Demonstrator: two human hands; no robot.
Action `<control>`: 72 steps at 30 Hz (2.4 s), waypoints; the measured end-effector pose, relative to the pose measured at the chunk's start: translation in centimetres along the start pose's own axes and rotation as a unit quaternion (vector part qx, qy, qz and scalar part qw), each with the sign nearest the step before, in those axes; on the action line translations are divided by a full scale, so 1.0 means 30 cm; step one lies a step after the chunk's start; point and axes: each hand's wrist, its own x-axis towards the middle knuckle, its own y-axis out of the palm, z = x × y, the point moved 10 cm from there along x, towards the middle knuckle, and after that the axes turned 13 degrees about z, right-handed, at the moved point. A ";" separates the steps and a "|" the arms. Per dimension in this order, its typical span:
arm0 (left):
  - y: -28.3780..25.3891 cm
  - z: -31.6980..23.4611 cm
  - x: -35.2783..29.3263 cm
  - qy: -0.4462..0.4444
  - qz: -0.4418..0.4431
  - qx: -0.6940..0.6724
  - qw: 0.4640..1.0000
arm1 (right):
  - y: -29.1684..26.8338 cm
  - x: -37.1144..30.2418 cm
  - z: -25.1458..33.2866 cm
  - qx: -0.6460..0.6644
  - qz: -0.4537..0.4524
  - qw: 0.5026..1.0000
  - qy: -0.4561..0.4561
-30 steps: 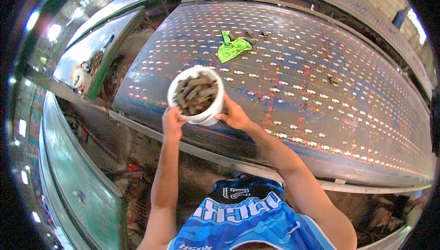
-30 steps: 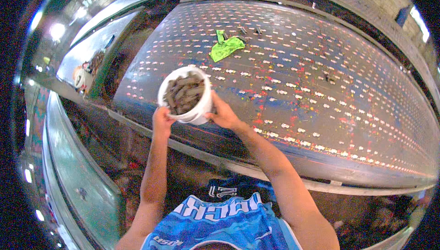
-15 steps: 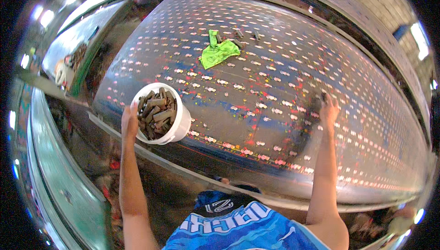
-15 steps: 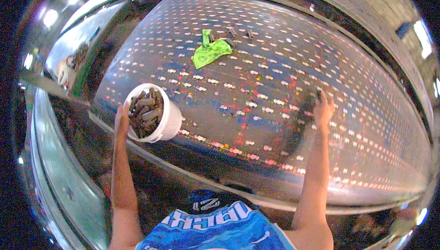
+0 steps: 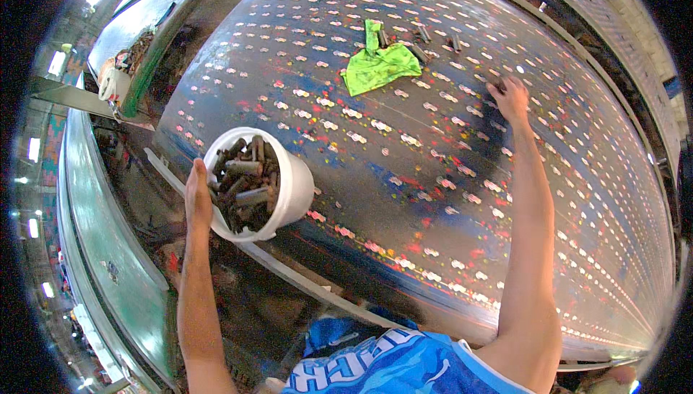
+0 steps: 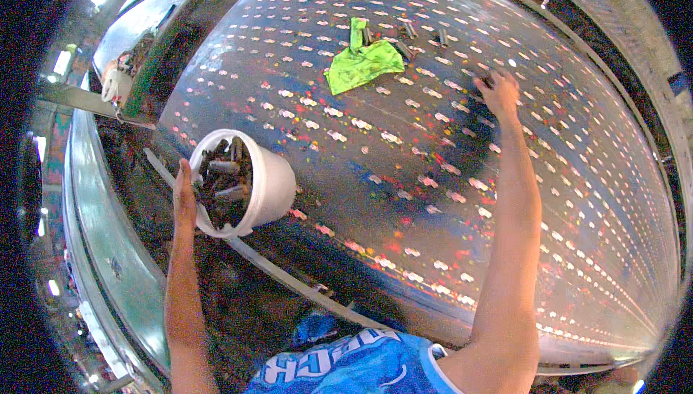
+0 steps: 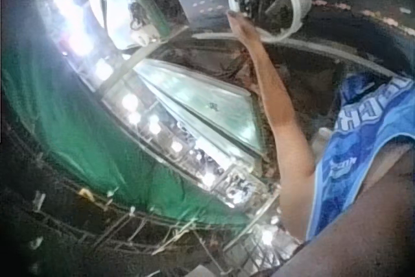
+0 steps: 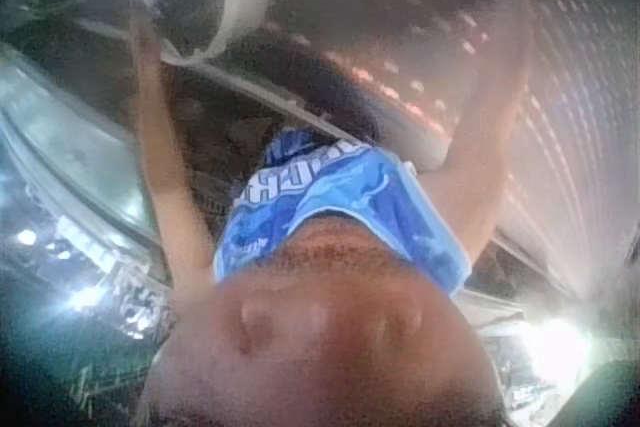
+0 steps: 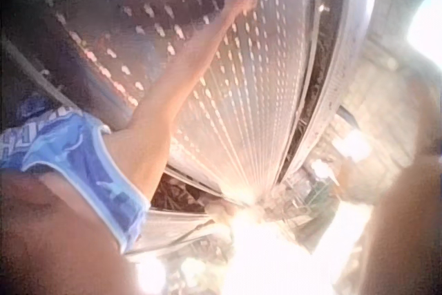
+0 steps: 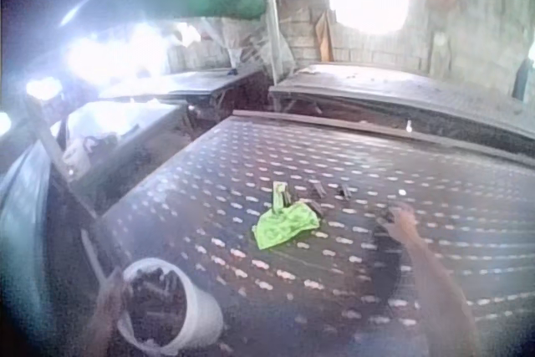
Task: The person picks small cylindrical objects from a moving conveyor belt and places them into a white bowl. They continue collecting the cylinders along the belt, then carry the bowl to a nearby table and set it down among other bowls.
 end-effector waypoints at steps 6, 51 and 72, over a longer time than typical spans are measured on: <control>0.019 0.029 0.001 -0.041 0.022 -0.039 0.998 | 0.304 0.490 0.251 0.108 0.106 0.987 0.059; -0.022 -0.124 -0.047 0.265 -0.056 -0.123 0.955 | -0.159 -0.695 1.286 0.459 0.044 0.878 0.128; -0.040 -0.323 -0.113 0.463 0.061 0.006 0.884 | -0.307 -0.120 1.392 0.673 0.087 0.734 -0.031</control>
